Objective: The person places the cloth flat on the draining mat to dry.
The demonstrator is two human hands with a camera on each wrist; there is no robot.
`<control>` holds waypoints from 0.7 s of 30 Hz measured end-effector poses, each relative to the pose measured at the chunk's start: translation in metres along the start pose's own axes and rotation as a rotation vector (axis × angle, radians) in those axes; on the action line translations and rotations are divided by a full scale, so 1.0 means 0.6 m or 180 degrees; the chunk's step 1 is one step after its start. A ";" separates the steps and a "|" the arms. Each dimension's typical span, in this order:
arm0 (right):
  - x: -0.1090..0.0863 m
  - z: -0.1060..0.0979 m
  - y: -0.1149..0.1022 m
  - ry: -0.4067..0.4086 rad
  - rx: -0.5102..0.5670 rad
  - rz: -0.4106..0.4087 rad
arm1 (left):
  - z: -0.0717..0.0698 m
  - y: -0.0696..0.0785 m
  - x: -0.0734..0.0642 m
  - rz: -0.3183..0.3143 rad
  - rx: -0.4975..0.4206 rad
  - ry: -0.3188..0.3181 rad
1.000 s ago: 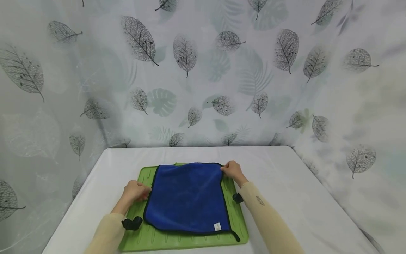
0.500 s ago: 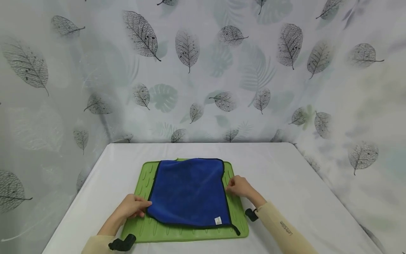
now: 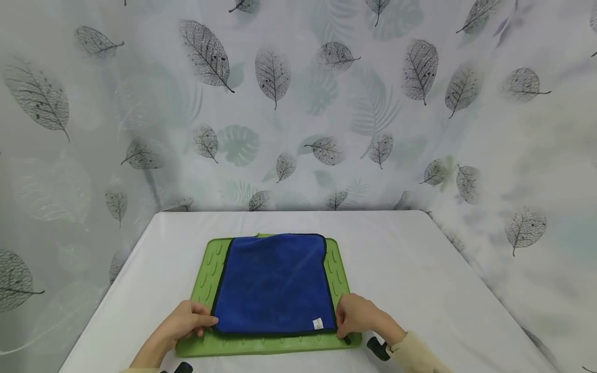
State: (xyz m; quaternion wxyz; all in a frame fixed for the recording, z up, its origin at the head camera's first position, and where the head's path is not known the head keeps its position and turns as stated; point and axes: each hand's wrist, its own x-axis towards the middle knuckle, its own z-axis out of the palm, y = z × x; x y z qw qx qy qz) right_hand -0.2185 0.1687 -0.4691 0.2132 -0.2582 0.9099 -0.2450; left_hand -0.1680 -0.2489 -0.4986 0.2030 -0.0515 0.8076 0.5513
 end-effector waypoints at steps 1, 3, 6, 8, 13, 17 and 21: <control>-0.002 0.000 -0.001 -0.0005 -0.0034 -0.0006 | 0.002 -0.001 -0.001 -0.0028 0.0021 -0.0010; -0.006 -0.004 -0.001 -0.0022 -0.0099 -0.0025 | 0.005 -0.002 -0.005 -0.0055 0.0042 -0.0072; -0.012 -0.013 0.000 -0.0082 -0.0146 -0.0041 | 0.007 -0.001 -0.010 -0.0044 0.0028 -0.0236; -0.016 -0.019 0.001 -0.0112 -0.0150 -0.0051 | 0.009 -0.001 -0.013 -0.0027 0.0005 -0.0310; -0.017 -0.015 0.006 -0.0146 -0.0095 -0.0032 | 0.015 -0.005 -0.015 0.0014 0.0082 -0.0249; -0.015 -0.001 0.011 -0.0185 -0.0097 0.0024 | 0.020 -0.008 -0.017 0.0012 0.0277 -0.0077; -0.015 0.004 0.013 -0.0193 -0.0078 0.0025 | 0.024 -0.008 -0.019 0.0007 0.0539 0.0120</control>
